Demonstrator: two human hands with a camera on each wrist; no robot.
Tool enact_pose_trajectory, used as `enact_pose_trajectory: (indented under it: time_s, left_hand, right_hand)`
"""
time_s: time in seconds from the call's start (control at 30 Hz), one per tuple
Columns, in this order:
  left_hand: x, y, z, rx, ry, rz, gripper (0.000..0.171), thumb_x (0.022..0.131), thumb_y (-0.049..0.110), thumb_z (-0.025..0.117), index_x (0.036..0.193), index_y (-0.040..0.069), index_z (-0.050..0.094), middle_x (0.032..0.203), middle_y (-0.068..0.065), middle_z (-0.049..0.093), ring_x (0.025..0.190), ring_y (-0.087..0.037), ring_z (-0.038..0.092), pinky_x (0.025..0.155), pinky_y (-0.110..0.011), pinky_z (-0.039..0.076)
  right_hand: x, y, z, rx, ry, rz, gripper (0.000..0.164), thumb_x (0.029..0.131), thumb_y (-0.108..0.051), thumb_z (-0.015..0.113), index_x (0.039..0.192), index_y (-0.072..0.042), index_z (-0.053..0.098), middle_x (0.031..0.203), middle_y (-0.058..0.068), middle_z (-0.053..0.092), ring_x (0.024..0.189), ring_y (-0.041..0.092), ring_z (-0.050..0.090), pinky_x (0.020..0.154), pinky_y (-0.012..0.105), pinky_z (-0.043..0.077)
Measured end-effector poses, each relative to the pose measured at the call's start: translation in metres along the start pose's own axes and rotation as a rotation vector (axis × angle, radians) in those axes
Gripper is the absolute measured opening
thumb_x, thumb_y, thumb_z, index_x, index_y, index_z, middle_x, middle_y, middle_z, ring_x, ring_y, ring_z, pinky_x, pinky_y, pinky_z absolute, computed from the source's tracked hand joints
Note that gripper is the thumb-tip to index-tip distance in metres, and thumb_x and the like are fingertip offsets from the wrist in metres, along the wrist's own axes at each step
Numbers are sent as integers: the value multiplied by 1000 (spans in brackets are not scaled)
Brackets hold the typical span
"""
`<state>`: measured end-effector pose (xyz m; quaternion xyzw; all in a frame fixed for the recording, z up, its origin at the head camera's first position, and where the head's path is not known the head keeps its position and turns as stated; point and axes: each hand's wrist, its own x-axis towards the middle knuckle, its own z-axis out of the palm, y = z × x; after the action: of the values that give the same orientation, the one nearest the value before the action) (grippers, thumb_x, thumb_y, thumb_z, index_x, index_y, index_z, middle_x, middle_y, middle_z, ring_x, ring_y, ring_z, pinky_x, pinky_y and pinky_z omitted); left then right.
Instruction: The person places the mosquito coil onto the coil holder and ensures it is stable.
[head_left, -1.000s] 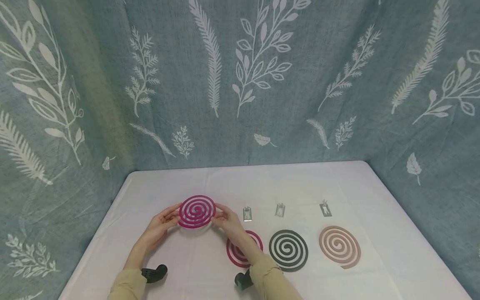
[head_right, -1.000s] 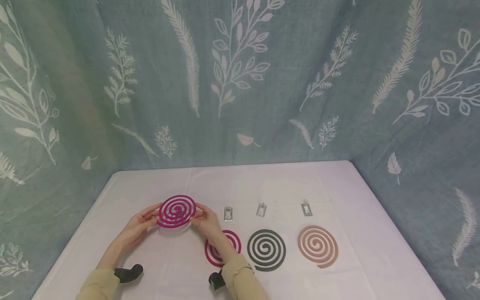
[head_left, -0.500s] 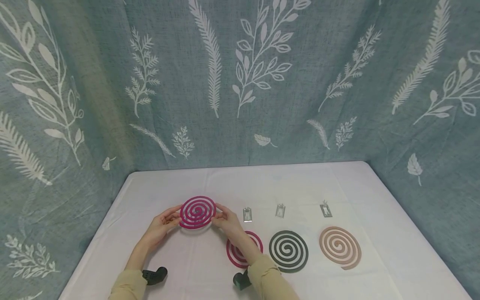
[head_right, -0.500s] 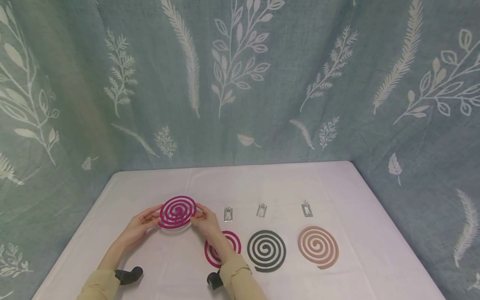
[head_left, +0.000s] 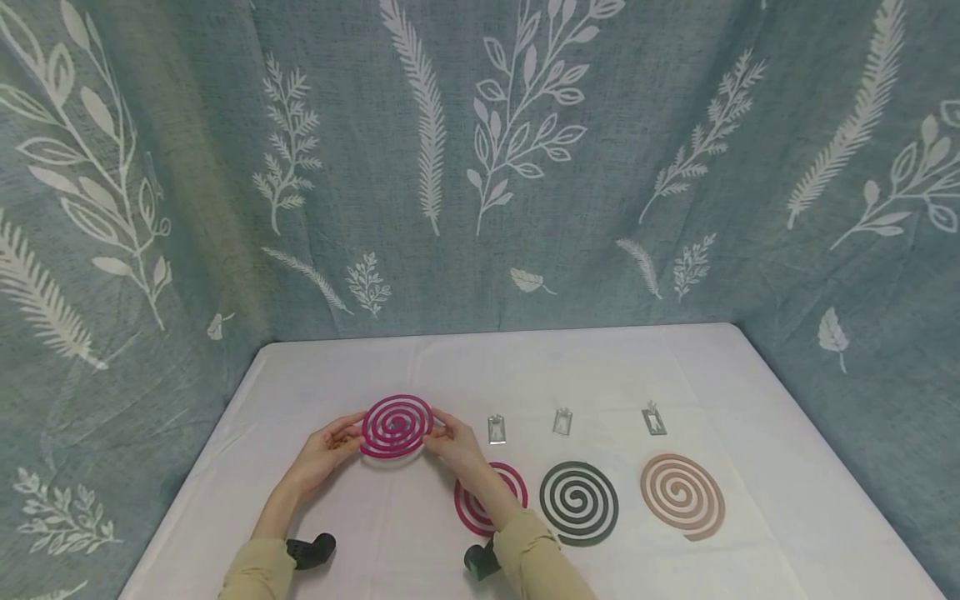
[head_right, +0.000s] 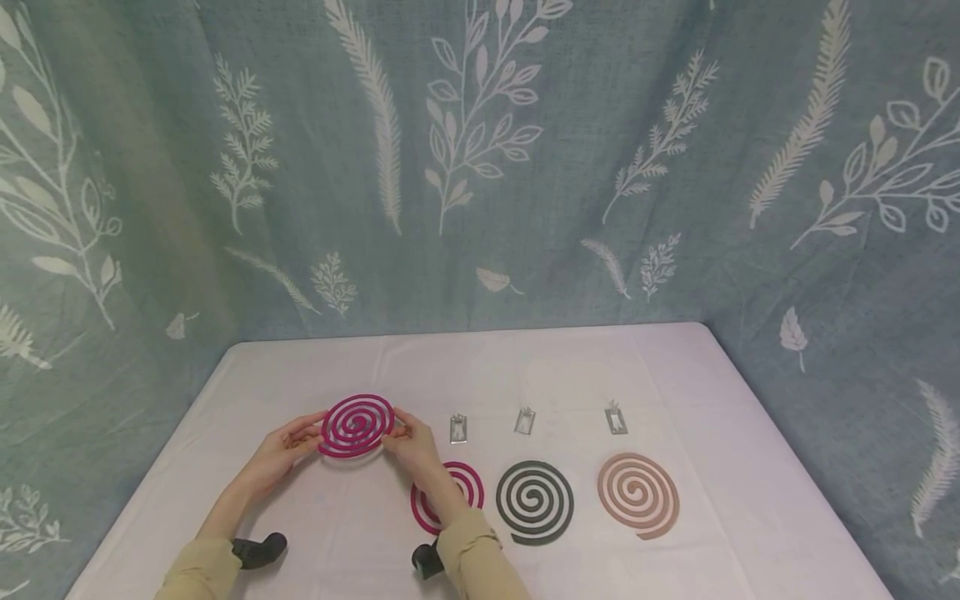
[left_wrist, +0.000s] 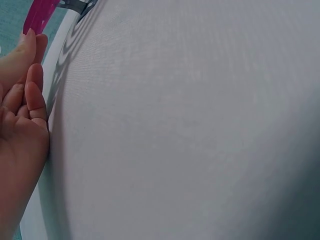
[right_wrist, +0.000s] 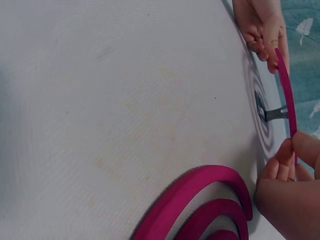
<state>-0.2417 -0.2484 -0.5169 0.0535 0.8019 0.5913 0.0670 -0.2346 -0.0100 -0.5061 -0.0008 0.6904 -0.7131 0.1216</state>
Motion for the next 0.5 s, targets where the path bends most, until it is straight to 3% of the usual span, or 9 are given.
enact_pose_trajectory:
  time_s: [0.17, 0.5]
  left_hand:
    - [0, 2, 0, 36, 2, -17, 50, 91, 12, 61, 136, -5, 44, 106, -12, 63, 86, 3, 56, 77, -12, 47]
    - [1, 7, -3, 97, -45, -37, 50, 92, 13, 60, 135, -6, 44, 111, -17, 62, 86, 3, 55, 77, -12, 48]
  right_hand:
    - [1, 0, -1, -22, -11, 4, 55, 85, 1, 61, 137, 3, 44, 81, -3, 51, 69, 7, 45, 63, 18, 40]
    - [2, 1, -7, -21, -46, 22, 54, 84, 1, 63, 136, 0, 47, 78, -4, 53, 72, 7, 49, 66, 18, 42]
